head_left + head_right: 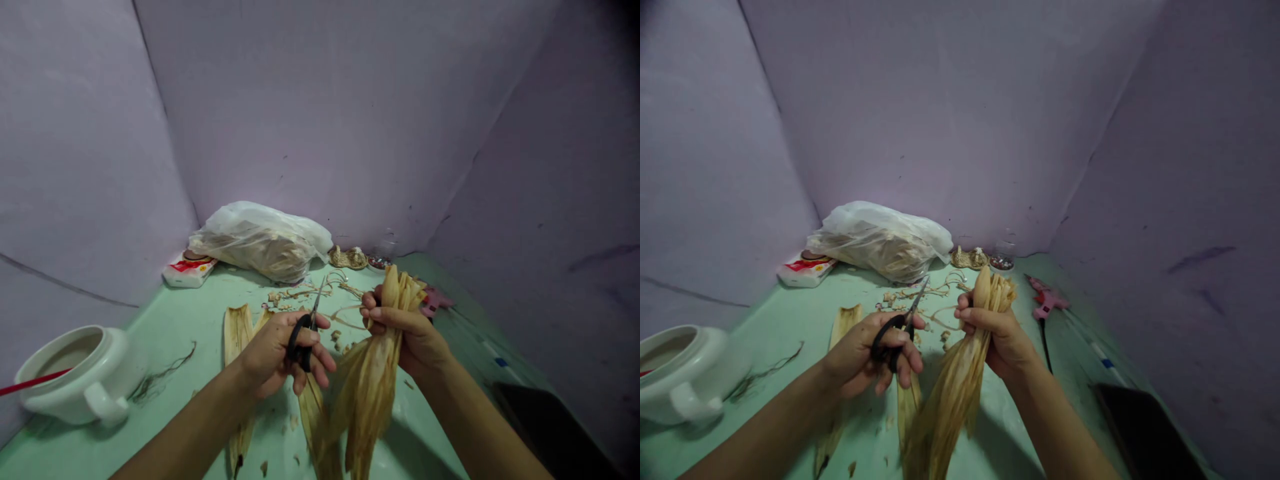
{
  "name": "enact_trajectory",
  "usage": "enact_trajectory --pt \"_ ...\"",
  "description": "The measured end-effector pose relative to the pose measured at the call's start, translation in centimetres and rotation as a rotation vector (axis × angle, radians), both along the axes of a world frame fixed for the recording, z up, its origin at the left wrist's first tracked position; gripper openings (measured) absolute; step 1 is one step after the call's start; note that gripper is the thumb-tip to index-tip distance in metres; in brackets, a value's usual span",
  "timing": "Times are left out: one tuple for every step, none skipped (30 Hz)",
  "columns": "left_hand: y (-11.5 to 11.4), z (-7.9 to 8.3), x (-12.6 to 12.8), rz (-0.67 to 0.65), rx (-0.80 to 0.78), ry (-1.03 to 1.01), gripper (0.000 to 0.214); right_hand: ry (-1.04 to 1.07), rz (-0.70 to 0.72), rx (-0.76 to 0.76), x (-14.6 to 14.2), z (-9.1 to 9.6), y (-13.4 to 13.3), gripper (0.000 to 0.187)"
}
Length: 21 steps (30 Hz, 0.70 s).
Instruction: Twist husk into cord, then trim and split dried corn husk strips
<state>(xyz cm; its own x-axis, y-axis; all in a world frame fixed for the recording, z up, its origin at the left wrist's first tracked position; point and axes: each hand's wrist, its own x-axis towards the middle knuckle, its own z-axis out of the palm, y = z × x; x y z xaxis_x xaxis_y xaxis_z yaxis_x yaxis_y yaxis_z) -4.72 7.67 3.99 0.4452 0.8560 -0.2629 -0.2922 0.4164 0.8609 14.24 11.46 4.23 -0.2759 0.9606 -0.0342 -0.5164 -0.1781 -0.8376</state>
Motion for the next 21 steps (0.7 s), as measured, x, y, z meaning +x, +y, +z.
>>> enact_trajectory --pt "0.1 0.1 -0.1 0.042 0.023 0.014 0.027 -0.002 0.001 -0.009 0.0 0.1 0.0 0.019" --pt "0.2 0.1 -0.3 0.093 0.048 0.034 0.027 -0.004 0.009 -0.015 0.1 0.2 0.0 0.019" --pt "0.4 0.2 -0.5 0.154 0.071 0.066 0.027 -0.004 0.022 -0.018 0.3 0.3 -0.1 0.019" --pt "0.6 0.3 -0.7 0.224 0.091 0.11 0.028 -0.003 0.038 -0.015 0.5 0.5 -0.2 0.019" --pt "0.9 0.5 -1.0 0.295 0.104 0.169 0.028 0.0 0.049 -0.01 0.7 0.8 -0.2 0.02" --pt "1.1 0.6 -1.3 0.366 0.11 0.242 0.029 0.002 0.051 -0.003 1.0 1.1 -0.3 0.021" --pt "1.4 0.7 -1.6 0.436 0.117 0.321 0.03 0.005 0.042 0.005 1.3 1.5 -0.4 0.022" --pt "1.5 0.8 -1.8 0.505 0.128 0.394 0.031 0.004 0.027 0.012 1.6 1.8 -0.5 0.024" --pt "1.7 0.9 -2.0 0.559 0.14 0.452 0.032 0.001 0.012 0.018 1.8 2.1 -0.5 0.025" --pt "1.7 1.0 -2.0 0.589 0.157 0.486 0.032 -0.003 -0.004 0.022 2.0 2.3 -0.6 0.025" --pt "1.7 1.0 -2.0 0.598 0.178 0.497 0.033 -0.008 -0.012 0.023 2.0 2.4 -0.6 0.025" --pt "1.6 1.1 -1.8 0.583 0.2 0.49 0.035 -0.016 -0.006 0.021 1.9 2.4 -0.7 0.025" --pt "1.3 1.1 -1.4 0.547 0.218 0.474 0.036 -0.03 0.013 0.016 1.7 2.3 -0.7 0.025" --pt "1.1 1.1 -1.1 0.495 0.227 0.455 0.038 -0.053 0.049 0.009 1.5 2.1 -0.8 0.023" --pt "0.8 1.1 -0.6 0.438 0.231 0.435 0.039 -0.08 0.098 0.001 1.1 1.8 -0.9 0.02" --pt "0.5 1.1 -0.3 0.382 0.231 0.411 0.04 -0.112 0.154 -0.007 0.7 1.4 -1.0 0.017" --pt "0.2 1.0 0.1 0.331 0.228 0.386 0.041 -0.147 0.207 -0.017 0.3 1.1 -1.0 0.015" --pt "0.0 1.0 0.3 0.29 0.225 0.358 0.042 -0.183 0.245 -0.028 -0.1 0.7 -1.1 0.015" --pt "-0.2 1.0 0.4 0.266 0.223 0.33 0.042 -0.22 0.263 -0.041 -0.5 0.4 -1.2 0.016" --pt "-0.3 1.0 0.5 0.254 0.224 0.306 0.042 -0.259 0.267 -0.052 -0.7 0.2 -1.3 0.02" --pt "-0.4 1.0 0.4 0.253 0.227 0.285 0.042 -0.299 0.263 -0.061 -0.9 0.1 -1.4 0.023"
